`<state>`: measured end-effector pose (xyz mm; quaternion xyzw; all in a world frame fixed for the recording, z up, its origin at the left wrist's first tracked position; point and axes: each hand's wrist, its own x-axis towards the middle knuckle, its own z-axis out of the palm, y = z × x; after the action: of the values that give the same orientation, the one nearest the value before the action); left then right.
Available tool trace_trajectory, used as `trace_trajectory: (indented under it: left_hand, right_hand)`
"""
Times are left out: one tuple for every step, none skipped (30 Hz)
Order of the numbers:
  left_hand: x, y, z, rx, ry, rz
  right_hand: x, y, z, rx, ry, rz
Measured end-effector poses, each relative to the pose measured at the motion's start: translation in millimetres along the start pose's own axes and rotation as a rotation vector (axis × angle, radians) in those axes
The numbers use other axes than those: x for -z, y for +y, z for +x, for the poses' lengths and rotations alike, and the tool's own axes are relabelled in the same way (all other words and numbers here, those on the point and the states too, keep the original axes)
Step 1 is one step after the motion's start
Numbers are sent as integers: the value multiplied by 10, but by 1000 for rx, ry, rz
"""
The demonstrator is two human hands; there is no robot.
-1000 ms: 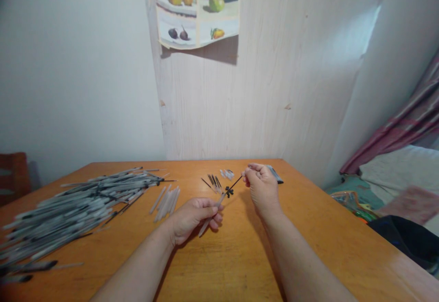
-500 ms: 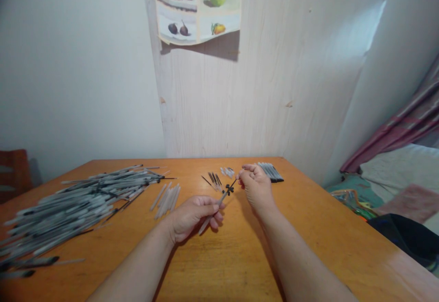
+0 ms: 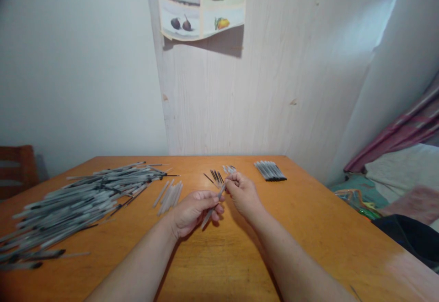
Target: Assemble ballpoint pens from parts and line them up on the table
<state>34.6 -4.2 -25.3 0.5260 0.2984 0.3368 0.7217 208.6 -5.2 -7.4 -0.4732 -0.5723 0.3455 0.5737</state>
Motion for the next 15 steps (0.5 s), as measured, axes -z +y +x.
trace_trajectory:
  left_hand:
    - [-5,3,-1,3,0,1]
    - [-10,6,-3,6,2,1]
    - [-15,8,-4,8,4,0]
    - [-19,10,-5,9,7,-2]
    - [-24,11,-7,8,11,-4]
    - [-28,13,-8,6,17,-5]
    - [-32,13,-9,3,25,-5]
    - [-35,14,-10,1,32,-4]
    - [-38,13,-10,-1,39,-3]
    - [-39,11,-9,-3,47,-3]
    - [-39,8,-6,-6,53,-2]
    - [-38,3,-2,-7,58,-1]
    - [-35,-4,3,-5,60,1]
    - [-30,-12,9,-1,63,2]
    - [-25,-21,15,2,64,4]
  right_hand:
    - [3,5,-1,7,-7,-8]
    - [7,9,-1,13,-14,-17]
    - [11,11,-1,19,-23,-28]
    - [15,13,-2,23,-31,-39]
    - [18,15,-2,27,-41,-51]
    - [19,16,-2,32,-47,-63]
    - [20,18,-1,39,-51,-75]
    - [20,20,0,47,-52,-88]
    - [20,22,1,56,-50,-100]
    - [20,23,3,65,-49,-112]
    - [21,24,4,72,-47,-122]
    - [21,23,6,77,-45,-130]
    - [22,22,7,79,-45,-135]
    - [22,20,8,79,-45,-136]
    - [22,18,8,77,-48,-133]
